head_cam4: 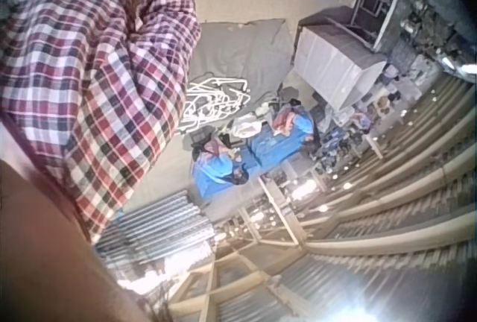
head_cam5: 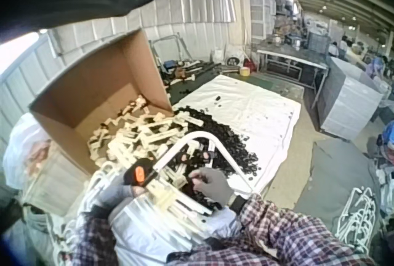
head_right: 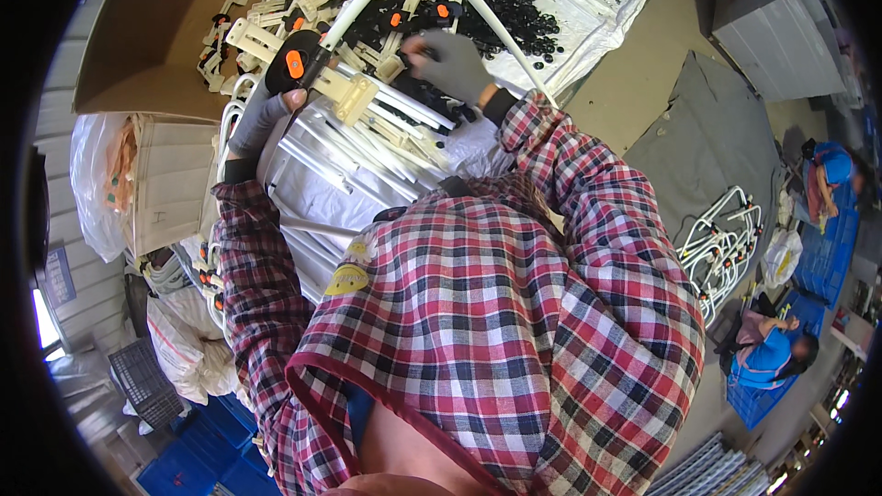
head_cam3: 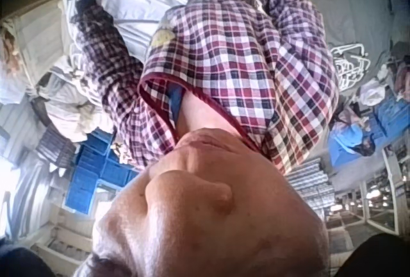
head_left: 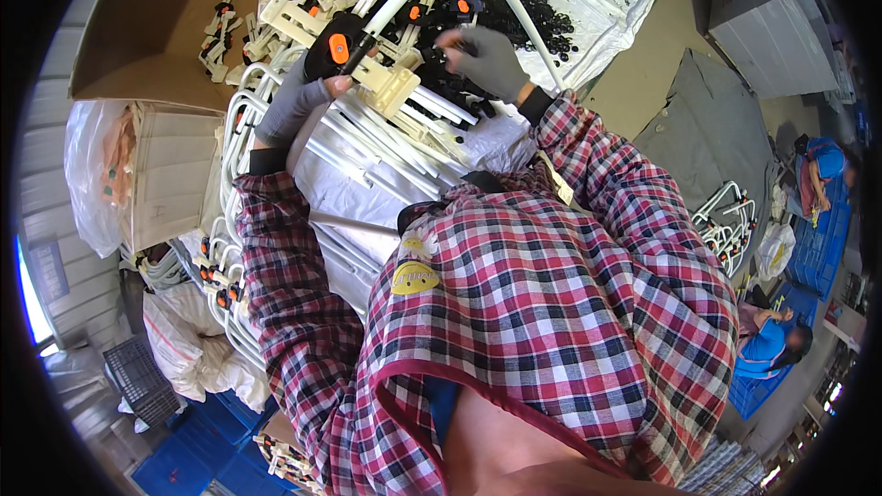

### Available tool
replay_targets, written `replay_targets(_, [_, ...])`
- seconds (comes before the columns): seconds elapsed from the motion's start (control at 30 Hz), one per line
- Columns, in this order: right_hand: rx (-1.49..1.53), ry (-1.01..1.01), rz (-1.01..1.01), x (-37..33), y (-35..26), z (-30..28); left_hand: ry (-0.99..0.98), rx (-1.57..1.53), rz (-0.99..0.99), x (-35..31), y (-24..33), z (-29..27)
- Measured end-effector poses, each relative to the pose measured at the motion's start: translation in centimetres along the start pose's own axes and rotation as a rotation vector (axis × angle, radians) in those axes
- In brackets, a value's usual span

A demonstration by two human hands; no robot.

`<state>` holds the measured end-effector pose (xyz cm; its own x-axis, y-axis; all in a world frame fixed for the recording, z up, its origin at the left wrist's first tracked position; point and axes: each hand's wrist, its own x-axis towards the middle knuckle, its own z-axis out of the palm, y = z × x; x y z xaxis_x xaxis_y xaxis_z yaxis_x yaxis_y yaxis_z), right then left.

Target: The person assembles white plastic hangers by inserting a white rod into a beige plastic connector and attaching a black cap. The person repeats this process for multiple hangers, stacking the completed units on a table.

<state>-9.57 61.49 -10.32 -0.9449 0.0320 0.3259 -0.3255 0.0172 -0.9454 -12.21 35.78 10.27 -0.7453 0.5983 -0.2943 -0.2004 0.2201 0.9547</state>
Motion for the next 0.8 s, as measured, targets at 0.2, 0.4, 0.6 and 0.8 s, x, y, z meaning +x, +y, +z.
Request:
replay_targets(0.2, [-0.403,-0.033,-0.591,5.5,-10.8,2.1,0.070,0.125,-0.009,0.7,-0.2,-0.4])
replay_targets(0.4, [-0.662,-0.018,-0.899,7.7,-10.9,1.6,0.061,0.063,-0.003,0.2,-0.7,-0.5])
replay_targets(0.6, [-0.627,-0.064,-0.894,8.1,-9.8,1.2,0.037,0.044,-0.025,0.0,0.1,0.2])
replay_targets(0.8, [-0.744,-0.399,-0.460,10.8,-12.1,0.4,0.015,0.087,0.004,0.4,0.2,0.2])
